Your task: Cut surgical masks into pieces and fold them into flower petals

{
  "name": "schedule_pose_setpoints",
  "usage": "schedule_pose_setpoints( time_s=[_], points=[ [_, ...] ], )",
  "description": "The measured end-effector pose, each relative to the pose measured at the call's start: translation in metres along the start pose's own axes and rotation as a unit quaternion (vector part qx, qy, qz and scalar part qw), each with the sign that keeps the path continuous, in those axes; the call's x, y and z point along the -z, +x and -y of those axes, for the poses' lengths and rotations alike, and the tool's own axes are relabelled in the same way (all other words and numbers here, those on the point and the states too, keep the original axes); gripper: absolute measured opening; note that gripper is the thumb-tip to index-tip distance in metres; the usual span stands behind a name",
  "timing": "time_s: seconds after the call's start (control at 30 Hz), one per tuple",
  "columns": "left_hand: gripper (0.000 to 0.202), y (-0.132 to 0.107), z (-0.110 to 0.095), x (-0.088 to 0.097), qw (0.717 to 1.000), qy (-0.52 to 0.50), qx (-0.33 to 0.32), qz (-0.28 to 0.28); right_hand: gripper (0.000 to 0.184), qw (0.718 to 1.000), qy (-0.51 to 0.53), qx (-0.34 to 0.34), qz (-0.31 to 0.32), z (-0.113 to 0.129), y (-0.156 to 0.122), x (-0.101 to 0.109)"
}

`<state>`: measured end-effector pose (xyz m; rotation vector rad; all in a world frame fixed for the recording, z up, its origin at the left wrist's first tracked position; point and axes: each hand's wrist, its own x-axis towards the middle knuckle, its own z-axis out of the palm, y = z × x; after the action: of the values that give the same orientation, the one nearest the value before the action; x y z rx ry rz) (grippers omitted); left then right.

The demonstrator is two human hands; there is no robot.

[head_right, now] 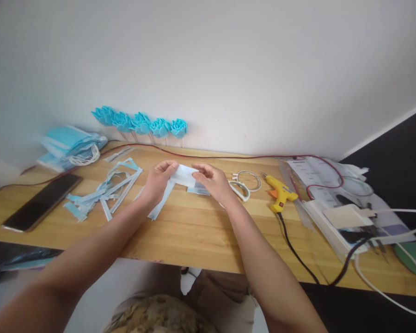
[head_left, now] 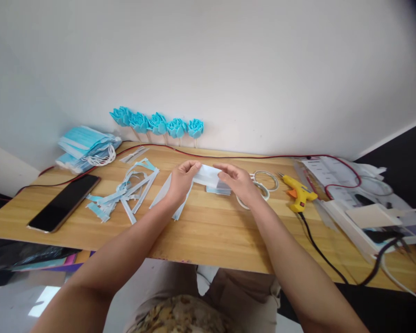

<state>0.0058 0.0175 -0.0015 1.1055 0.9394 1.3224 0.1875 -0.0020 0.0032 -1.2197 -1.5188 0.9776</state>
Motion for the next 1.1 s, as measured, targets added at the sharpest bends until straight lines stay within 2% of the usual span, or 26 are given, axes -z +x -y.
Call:
schedule_pose_setpoints(
  time_s=[0.07,0.2,0.97,1.1],
  points=[
    [0.026,-0.0007,0.0000,-0.0004,1.000,-0.003,0.002,0.003,0.027,0.999,-0.037,0.004,-0.001,-0.0031,-0.0006,-0.0025],
    [0.027,-0.0022,-0.0016,-0.0007,1.000,-0.010,0.016,0.005,0.039,0.994,-0.096,0.023,-0.036,-0.0078,-0.0008,-0.0056],
    [0.030,-0.0017,-0.0011,-0.0007,0.999,-0.024,0.030,0.004,0.033,0.993,-0.111,0.034,-0.029,-0.0067,0.0004,-0.0064],
    [0.031,-0.0012,-0.0015,0.0005,0.999,-0.014,0.030,0.005,0.023,0.997,-0.077,0.019,0.007,-0.0083,0.0007,-0.0049]
  ],
)
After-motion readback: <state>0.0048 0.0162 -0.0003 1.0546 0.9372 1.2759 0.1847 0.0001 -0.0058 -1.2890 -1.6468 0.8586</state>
